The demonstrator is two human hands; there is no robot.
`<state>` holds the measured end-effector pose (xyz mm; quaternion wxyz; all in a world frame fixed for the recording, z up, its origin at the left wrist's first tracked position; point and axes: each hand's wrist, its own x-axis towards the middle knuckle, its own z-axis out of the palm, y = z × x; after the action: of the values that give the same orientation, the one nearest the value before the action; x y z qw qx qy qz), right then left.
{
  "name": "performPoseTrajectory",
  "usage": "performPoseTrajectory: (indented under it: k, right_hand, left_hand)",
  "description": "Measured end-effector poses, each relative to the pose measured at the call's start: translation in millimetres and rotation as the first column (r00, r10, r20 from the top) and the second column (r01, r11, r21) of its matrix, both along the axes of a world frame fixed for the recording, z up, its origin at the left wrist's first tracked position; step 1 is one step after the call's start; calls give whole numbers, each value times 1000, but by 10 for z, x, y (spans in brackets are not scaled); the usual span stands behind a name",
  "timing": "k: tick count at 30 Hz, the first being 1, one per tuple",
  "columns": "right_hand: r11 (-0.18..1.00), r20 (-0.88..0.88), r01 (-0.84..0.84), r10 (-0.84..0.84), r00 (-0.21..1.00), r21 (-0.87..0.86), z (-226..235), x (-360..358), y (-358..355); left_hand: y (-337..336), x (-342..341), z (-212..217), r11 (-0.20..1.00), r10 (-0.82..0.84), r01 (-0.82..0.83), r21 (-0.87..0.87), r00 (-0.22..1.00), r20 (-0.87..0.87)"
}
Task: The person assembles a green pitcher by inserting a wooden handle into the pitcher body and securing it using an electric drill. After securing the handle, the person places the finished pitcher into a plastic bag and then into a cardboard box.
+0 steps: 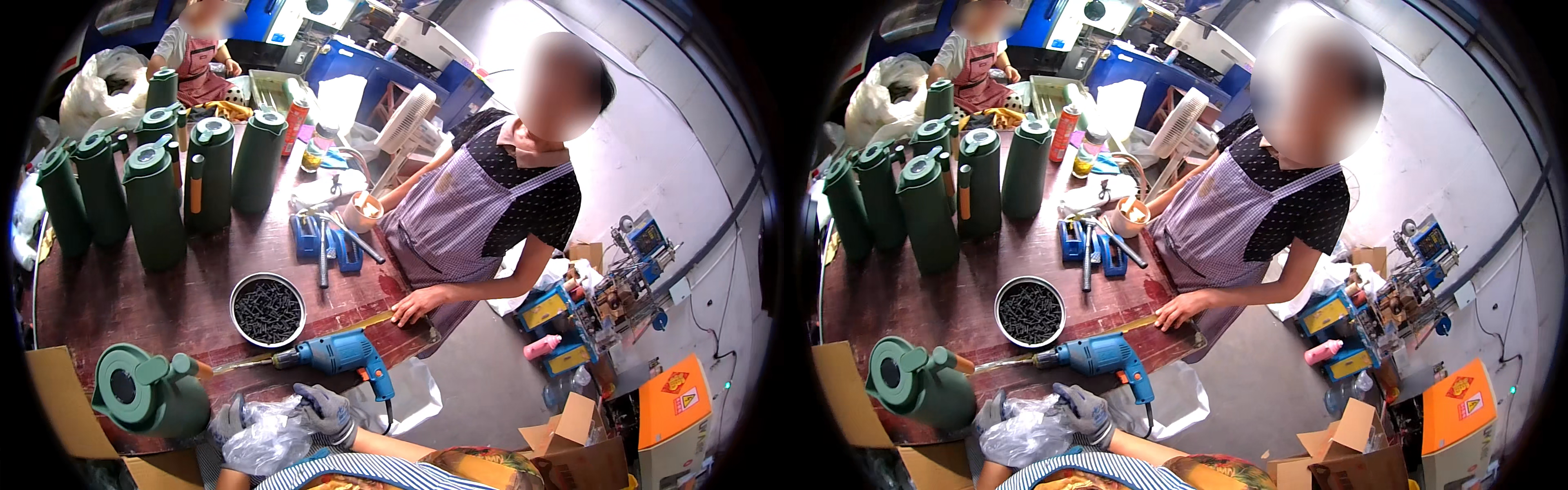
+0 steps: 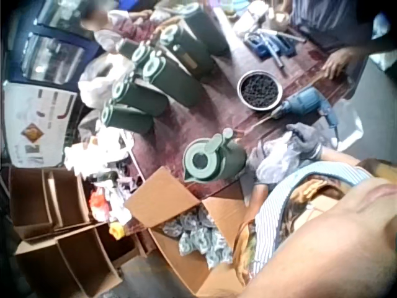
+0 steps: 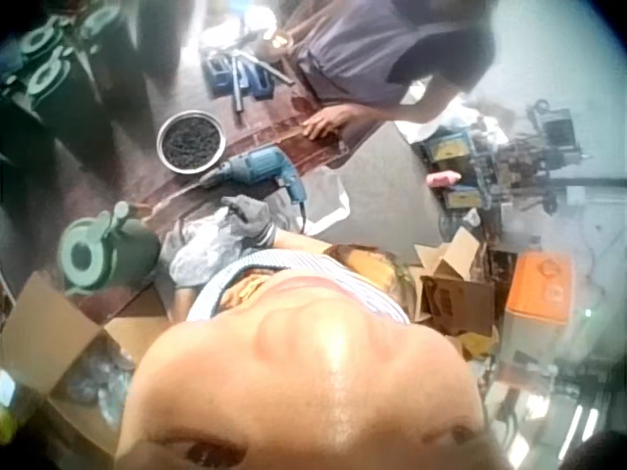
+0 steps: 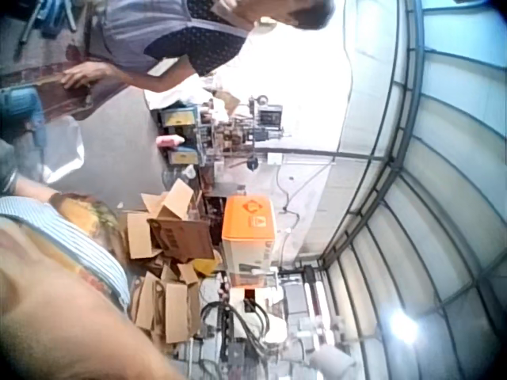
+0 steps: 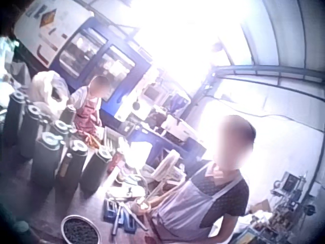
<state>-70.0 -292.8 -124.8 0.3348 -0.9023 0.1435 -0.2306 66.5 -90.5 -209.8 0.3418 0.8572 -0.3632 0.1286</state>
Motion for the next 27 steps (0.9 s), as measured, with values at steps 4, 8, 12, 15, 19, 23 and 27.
performPoseTrajectory:
  k: [4, 8, 12, 15, 19, 23, 27]
  right_hand:
    - [998, -1, 12, -12, 1000, 59, -35, 8, -3]
    - [1000, 16, 18, -18, 1000, -12, -38, 56, 37]
    - [1000, 33, 23, -22, 999, -19, -67, 58, 1]
    - [999, 18, 14, -13, 1000, -31, -59, 51, -7]
    - [1000, 26, -2, 2, 1000, -15, -38, 53, -9]
    - [998, 56, -8, 11, 998, -57, -7, 65, -9]
    - [997, 64, 13, -8, 998, -80, -19, 65, 6]
  left_hand:
    - [21, -28, 26, 999, -5, 2, 48, 998, 55]
    - [55, -30, 54, 999, 23, -28, 37, 993, 119]
    - [6, -11, 87, 999, 13, -18, 34, 992, 127]
    - [18, -24, 78, 999, 11, -15, 32, 992, 129]
    - [24, -32, 79, 999, 8, -13, 30, 990, 138]
    - [23, -26, 93, 1000, 3, -6, 25, 989, 149]
    - [5, -33, 118, 1000, 12, -15, 18, 988, 153]
